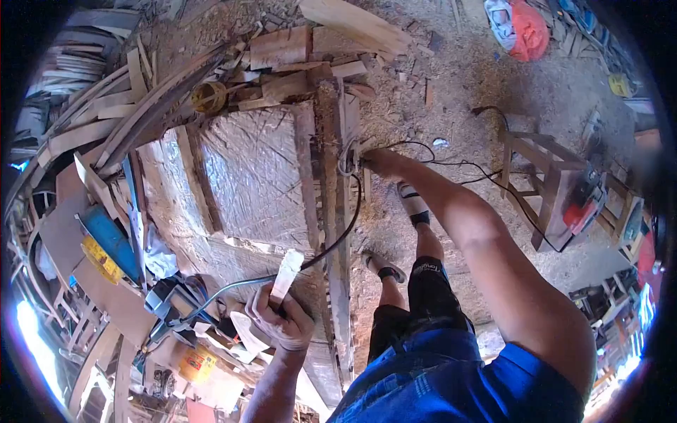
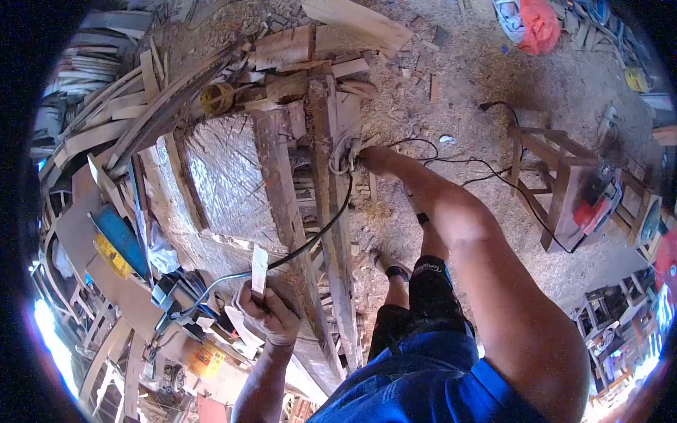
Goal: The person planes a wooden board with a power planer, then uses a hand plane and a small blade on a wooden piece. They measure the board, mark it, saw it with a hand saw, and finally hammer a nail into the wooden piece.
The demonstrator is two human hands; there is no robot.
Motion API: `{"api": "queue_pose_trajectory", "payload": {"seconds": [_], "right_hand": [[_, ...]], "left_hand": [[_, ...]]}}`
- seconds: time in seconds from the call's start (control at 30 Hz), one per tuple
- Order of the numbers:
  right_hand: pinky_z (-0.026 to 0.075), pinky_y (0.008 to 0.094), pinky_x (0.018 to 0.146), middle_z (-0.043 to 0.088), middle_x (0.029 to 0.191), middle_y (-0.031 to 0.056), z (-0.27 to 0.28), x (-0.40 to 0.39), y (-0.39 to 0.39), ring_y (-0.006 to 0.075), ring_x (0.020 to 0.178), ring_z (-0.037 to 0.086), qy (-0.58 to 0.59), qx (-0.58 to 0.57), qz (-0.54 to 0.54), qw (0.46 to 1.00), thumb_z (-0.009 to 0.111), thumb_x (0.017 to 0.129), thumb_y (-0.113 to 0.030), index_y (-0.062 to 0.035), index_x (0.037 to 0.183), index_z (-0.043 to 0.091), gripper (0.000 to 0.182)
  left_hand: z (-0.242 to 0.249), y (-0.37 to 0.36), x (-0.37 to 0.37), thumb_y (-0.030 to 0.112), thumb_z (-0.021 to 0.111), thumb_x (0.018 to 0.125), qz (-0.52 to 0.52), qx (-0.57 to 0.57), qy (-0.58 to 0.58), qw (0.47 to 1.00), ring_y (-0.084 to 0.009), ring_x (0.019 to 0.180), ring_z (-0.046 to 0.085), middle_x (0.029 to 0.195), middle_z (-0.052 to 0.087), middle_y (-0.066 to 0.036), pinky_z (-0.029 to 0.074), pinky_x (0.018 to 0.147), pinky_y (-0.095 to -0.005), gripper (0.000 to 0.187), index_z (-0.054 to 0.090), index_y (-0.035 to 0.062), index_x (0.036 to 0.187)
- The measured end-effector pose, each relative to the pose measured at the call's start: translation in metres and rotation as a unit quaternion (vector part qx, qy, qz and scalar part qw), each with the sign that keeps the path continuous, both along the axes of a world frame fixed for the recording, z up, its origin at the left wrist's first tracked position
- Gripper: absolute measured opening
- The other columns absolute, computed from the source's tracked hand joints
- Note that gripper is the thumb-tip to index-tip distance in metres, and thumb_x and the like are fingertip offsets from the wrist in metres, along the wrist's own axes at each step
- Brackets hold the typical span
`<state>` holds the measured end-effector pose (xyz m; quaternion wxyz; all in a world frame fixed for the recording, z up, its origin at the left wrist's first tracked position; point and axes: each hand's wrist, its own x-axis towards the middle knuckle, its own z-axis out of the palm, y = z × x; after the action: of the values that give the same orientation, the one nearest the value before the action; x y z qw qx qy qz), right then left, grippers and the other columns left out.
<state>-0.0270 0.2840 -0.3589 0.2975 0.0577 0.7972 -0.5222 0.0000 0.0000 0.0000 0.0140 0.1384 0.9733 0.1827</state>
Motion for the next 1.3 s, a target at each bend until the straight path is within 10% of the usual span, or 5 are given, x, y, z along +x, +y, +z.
{"api": "queue_pose_trajectory", "payload": {"seconds": [0.5,0.8,1.1,1.17,1.3], "right_hand": [[0.051,0.0457,0.091,0.066,0.112,0.0226,-0.004,-0.02,-0.005,0.0407,0.107,0.063,-0.027,0.077,0.105,0.991,0.05,0.099,-0.026,-0.0016,0.115,0.063,0.032],[0.05,0.047,0.09,0.066,0.108,0.0251,0.024,0.005,-0.016,0.041,0.103,0.063,-0.006,0.02,-0.081,0.996,0.049,0.1,-0.03,-0.0008,0.111,0.064,0.035],[0.051,0.0472,0.092,0.064,0.108,0.024,-0.006,-0.007,-0.005,0.0406,0.104,0.063,0.229,0.11,0.211,0.944,0.047,0.097,-0.02,-0.0002,0.108,0.065,0.029],[0.051,0.0469,0.091,0.064,0.11,0.0222,0.013,-0.008,-0.018,0.0395,0.104,0.062,0.012,0.12,0.096,0.988,0.049,0.094,-0.016,-0.0026,0.109,0.065,0.026],[0.048,0.0492,0.096,0.061,0.121,0.0203,0.096,0.01,-0.018,0.0394,0.115,0.057,0.107,0.281,0.022,0.953,0.052,0.087,-0.011,-0.0056,0.118,0.064,0.033]], "left_hand": [[-0.001,-0.002,-0.004,0.005,0.051,0.09,-0.03,-0.023,-0.002,0.999,-0.0275,0.098,0.046,0.106,0.053,-0.012,0.035,0.089,-0.0406,0.026,0.052,-0.0017,0.116],[-0.01,-0.005,-0.003,0.006,0.053,0.093,-0.003,0.037,-0.007,0.999,-0.0273,0.097,0.045,0.104,0.05,-0.013,0.035,0.088,-0.0387,0.026,0.052,-0.0014,0.117],[0.003,0.006,-0.011,-0.002,0.058,0.084,-0.063,-0.042,0.019,0.997,-0.0301,0.092,0.051,0.103,0.058,-0.012,0.039,0.084,-0.0421,0.032,0.055,0.0011,0.117],[0.015,0.021,-0.017,-0.005,0.063,0.079,-0.071,-0.05,0.047,0.995,-0.0299,0.09,0.057,0.1,0.062,-0.01,0.043,0.082,-0.0423,0.036,0.06,0.0052,0.113],[0.017,0.017,-0.018,0.0,0.067,0.078,-0.08,-0.017,0.037,0.996,-0.03,0.097,0.059,0.106,0.063,-0.008,0.044,0.085,-0.0418,0.034,0.062,0.0045,0.111]]}}
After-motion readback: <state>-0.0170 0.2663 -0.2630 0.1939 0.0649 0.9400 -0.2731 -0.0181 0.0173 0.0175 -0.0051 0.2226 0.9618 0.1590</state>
